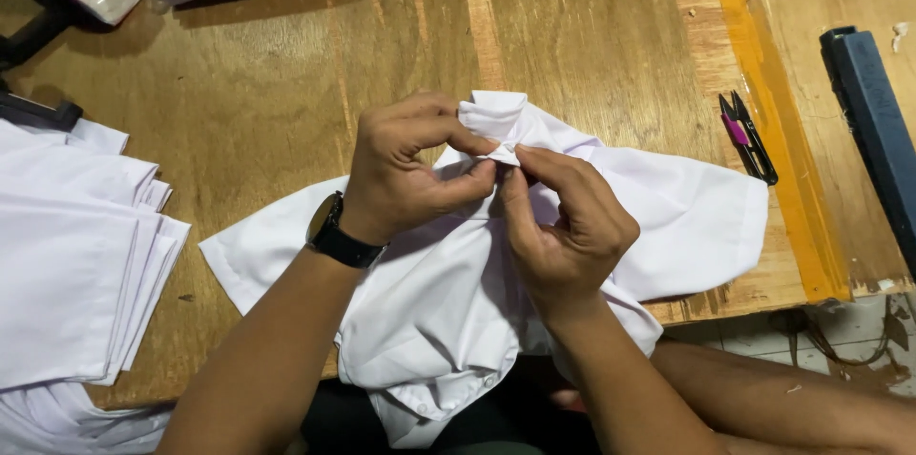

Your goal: The person uses small scissors to trim loose threads from the collar and hem of a white shirt. After trimming, the person folds the shirt neatly on the table.

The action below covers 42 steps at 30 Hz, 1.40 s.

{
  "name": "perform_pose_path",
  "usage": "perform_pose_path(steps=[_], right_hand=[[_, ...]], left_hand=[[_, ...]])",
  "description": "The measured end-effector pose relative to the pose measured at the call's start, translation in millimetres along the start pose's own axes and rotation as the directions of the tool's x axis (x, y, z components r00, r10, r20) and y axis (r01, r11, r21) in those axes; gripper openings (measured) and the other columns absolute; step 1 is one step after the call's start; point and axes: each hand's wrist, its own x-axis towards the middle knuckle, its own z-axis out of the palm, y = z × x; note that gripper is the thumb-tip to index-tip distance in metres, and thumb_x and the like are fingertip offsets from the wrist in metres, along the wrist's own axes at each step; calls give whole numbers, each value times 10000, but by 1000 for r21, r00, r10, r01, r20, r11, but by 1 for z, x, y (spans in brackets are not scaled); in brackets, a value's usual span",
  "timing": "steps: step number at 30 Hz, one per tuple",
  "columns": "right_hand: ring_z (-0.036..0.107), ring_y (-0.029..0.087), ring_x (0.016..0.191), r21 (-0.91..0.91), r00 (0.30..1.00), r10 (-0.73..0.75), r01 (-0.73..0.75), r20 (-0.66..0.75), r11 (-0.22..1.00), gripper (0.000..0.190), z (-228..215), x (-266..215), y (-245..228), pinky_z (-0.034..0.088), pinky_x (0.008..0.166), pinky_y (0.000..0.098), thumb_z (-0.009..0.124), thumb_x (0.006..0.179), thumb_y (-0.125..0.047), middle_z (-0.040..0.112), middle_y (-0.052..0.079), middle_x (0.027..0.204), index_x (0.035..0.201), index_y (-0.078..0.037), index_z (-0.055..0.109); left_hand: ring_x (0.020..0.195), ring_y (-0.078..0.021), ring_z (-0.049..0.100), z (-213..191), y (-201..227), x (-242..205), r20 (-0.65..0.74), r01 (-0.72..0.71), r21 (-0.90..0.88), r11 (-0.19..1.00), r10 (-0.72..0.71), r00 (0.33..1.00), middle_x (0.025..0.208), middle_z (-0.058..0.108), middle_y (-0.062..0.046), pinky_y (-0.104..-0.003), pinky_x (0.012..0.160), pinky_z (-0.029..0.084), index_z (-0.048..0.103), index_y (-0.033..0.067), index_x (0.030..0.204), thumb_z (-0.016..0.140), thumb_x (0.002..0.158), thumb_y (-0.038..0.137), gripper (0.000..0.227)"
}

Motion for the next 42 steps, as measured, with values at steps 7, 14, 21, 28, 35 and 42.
perform_pose_path(steps=[7,14,21,28,35,42], right_hand=[[753,325,714,-4,996,-80,80,27,997,88,-2,3,6,604,602,359,751,886,107,739,217,888,966,70,760],[730,292,662,-72,991,-133,133,12,988,64,0,3,5,594,568,342,757,886,100,734,192,855,940,67,767],[735,317,677,-155,983,-183,177,-26,972,45,4,1,0,591,569,348,758,897,92,734,202,858,938,76,765],[751,359,748,-225,961,-277,273,15,935,112,9,-4,0,617,637,384,739,884,137,738,242,904,987,102,768],[659,91,753,211,842,452,-519,293,829,181,-10,17,23,585,689,240,764,923,-142,725,67,795,1002,21,767],[692,223,681,340,632,495,-758,597,557,133,-29,33,69,618,573,350,758,890,-8,684,165,779,903,103,686]], left_hand=[[788,-233,701,0,12,9,66,-25,-55,998,28,997,828,674,-84,-345,747,574,797,112,992,801,829,36,180],[688,-211,656,1,6,4,10,-22,-36,999,23,1000,761,666,-99,-320,676,556,808,99,899,863,794,64,124],[644,-198,644,10,8,3,-61,12,-14,1000,-13,998,725,643,-93,-314,643,555,806,92,882,889,789,96,124],[653,-222,642,15,10,-3,-139,-12,100,995,25,990,703,607,-65,-314,665,555,787,89,840,858,796,83,84],[806,-251,649,4,20,6,7,-265,233,936,271,963,802,612,-27,-389,876,531,781,129,904,798,858,47,95],[1020,-263,571,14,2,8,41,-521,545,658,599,800,1072,637,-48,-392,936,486,773,224,934,668,1028,242,142]])
